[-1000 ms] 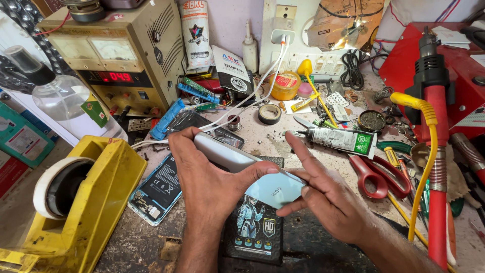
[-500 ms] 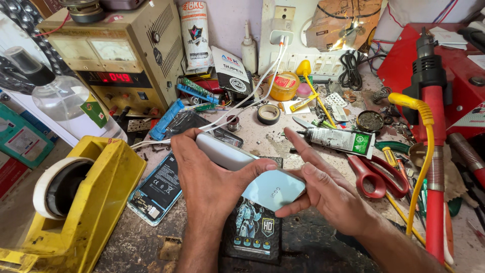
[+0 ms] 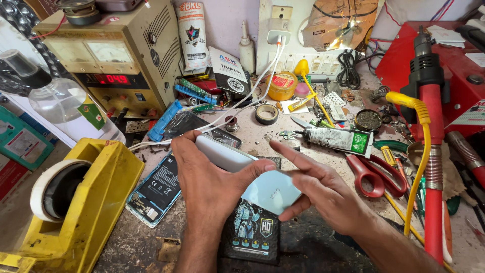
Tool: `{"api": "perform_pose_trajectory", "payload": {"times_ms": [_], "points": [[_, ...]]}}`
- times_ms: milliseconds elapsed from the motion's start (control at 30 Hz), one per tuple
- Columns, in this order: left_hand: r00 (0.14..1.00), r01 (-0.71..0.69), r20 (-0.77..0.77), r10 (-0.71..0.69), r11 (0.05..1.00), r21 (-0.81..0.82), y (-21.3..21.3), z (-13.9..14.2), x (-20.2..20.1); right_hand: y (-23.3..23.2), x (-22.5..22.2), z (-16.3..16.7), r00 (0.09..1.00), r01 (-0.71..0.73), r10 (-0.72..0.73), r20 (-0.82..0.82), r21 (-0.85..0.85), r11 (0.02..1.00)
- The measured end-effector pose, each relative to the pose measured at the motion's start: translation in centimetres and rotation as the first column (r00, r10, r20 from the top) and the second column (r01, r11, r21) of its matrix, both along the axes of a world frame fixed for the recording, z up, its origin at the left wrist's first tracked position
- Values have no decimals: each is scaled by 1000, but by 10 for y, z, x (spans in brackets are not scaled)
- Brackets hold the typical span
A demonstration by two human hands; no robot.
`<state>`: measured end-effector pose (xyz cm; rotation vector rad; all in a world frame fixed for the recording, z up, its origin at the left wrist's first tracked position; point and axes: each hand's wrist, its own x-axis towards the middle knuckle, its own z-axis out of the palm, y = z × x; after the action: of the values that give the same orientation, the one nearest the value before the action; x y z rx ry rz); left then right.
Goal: The person holds a smartphone and presses a light blue back cover onto its rear, working around the edges and camera module with their fingers to seat the cover, then turns the phone over and places it into a printed box on the workbench.
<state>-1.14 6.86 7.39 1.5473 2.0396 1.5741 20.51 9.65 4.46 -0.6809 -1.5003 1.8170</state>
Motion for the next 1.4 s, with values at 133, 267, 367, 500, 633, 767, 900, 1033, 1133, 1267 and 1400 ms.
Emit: {"api": "perform_pose_trajectory", "payload": {"times_ms": [133,267,367,500,633,767,900,1033,1133,1267,1400], "points": [[998,45,-51,-42,998,50,-2,3,6,8,3,-1,994,-76,67,-88,-100,992],[999,35,-21,-35,999,29,-2,3,6,8,1,7,993,-106,95,-73,-173,979],[999,49,-3,-49,999,5,0,1,4,3,-6,12,975,138,-94,201,-217,966],[997,67,21,-68,997,26,0,1,-1,0,-1,19,992,27,-6,123,-166,986],[997,73,14,-73,997,14,0,2,-4,4,10,26,958,-257,251,-140,-23,966],[995,88,43,-88,996,8,0,3,-3,3,9,28,966,-216,182,-186,-184,959],[997,66,-35,-66,998,-2,0,2,-3,0,2,29,980,-90,105,169,-92,992],[994,96,41,-97,995,28,0,0,-6,-1,10,31,964,-266,266,25,-24,964],[984,118,129,-121,992,32,0,-3,-9,3,14,30,890,-404,403,-214,41,914],[977,161,111,-179,974,158,1,-10,-10,5,15,28,883,-404,395,-252,17,915],[981,149,101,-163,980,131,6,-16,-11,4,14,25,984,-174,174,32,26,984]]}}
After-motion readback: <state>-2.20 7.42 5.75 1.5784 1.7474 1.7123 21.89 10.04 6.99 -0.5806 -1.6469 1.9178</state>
